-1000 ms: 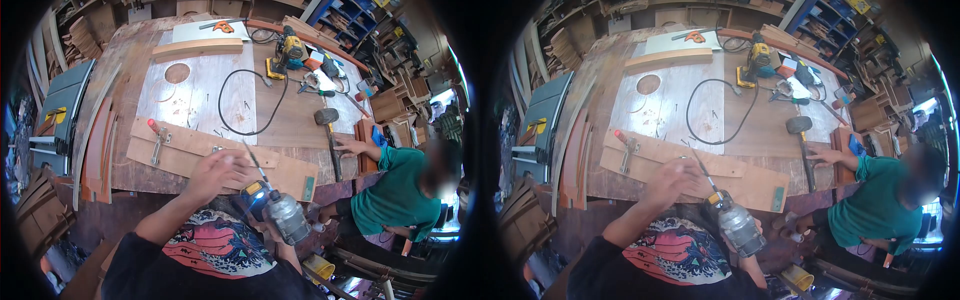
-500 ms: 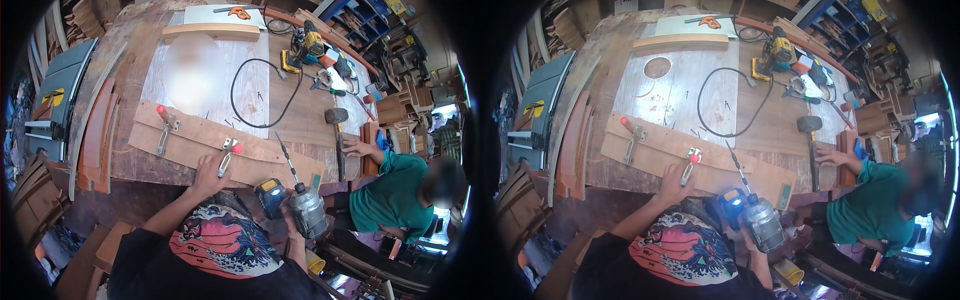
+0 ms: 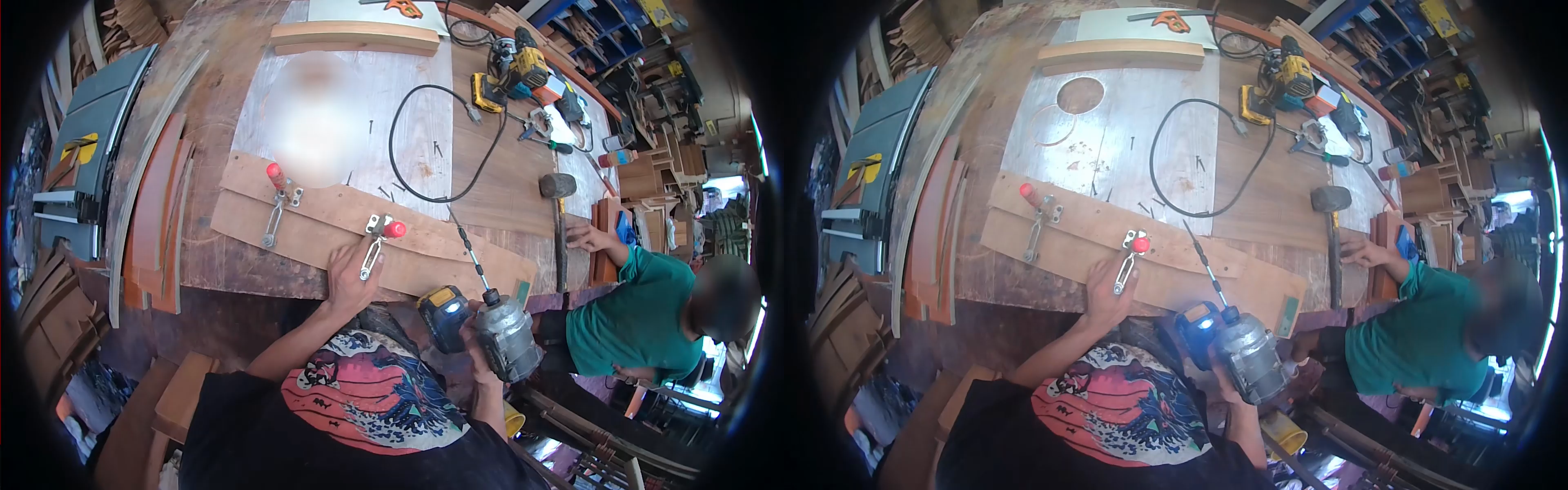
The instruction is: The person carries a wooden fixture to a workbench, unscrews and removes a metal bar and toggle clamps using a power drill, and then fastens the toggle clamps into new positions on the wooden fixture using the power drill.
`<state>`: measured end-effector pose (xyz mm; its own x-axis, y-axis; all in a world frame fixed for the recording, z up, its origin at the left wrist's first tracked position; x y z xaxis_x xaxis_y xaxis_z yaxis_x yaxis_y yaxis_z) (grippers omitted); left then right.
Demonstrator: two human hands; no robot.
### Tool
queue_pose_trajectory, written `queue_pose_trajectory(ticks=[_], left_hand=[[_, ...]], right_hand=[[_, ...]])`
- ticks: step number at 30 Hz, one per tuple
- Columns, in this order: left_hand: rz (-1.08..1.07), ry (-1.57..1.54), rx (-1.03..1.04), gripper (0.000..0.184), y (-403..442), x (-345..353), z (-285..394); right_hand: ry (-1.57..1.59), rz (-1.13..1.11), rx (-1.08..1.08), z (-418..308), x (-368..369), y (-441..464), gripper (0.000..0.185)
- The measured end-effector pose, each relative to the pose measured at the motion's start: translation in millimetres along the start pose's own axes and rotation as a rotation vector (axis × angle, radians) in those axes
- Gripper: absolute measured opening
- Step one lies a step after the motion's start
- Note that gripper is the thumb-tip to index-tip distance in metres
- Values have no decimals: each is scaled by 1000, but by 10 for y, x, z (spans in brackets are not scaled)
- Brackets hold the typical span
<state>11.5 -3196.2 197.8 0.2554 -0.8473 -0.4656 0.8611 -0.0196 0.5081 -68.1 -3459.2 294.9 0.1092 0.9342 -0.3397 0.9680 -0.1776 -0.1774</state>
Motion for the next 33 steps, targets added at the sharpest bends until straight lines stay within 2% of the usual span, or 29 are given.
queue_pose_trajectory(ticks=[4,8,11,14,18,21,22,25,27,31,33], left_hand=[[-6,-16,-56,46,23,-34,2],[87,-34,-42,43,-34,-33,1],[102,-86,-113,42,-76,16,0],[116,-90,-113,41,-54,9,53],[115,-97,-110,41,-22,33,69],[113,-97,-133,41,-36,64,71],[117,-92,-136,41,-41,62,72],[98,-75,-134,42,-67,76,51],[100,-75,-144,42,-71,85,52],[112,-140,-199,41,-98,91,22],[121,-110,-175,41,-73,67,49]], right_hand=[[-23,-30,-28,-11,-36,49,53],[69,-56,-24,-67,-58,119,54],[-146,-93,-1,-23,-134,157,51],[-121,-119,-81,-156,-181,244,46],[-127,-247,-51,-189,-255,356,42],[-248,-316,-168,-150,-345,457,40],[-438,-289,-265,-223,-347,458,38],[-471,-236,-265,129,-576,522,52],[-478,-230,-250,162,-598,566,52],[-408,-229,-296,-50,-544,614,31],[-461,-285,-303,-246,-464,645,31]])
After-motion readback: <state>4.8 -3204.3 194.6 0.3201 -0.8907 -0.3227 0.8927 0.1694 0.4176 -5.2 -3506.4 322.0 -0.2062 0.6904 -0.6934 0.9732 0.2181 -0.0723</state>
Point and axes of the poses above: each hand's wrist, its own y-axis towards the middle knuckle, its own x-axis out of the palm, z = x × y, the point moved 8 cm from there along y, towards the middle knuckle, and after that the axes turned 11 degrees about x, right-handed, at the moved point
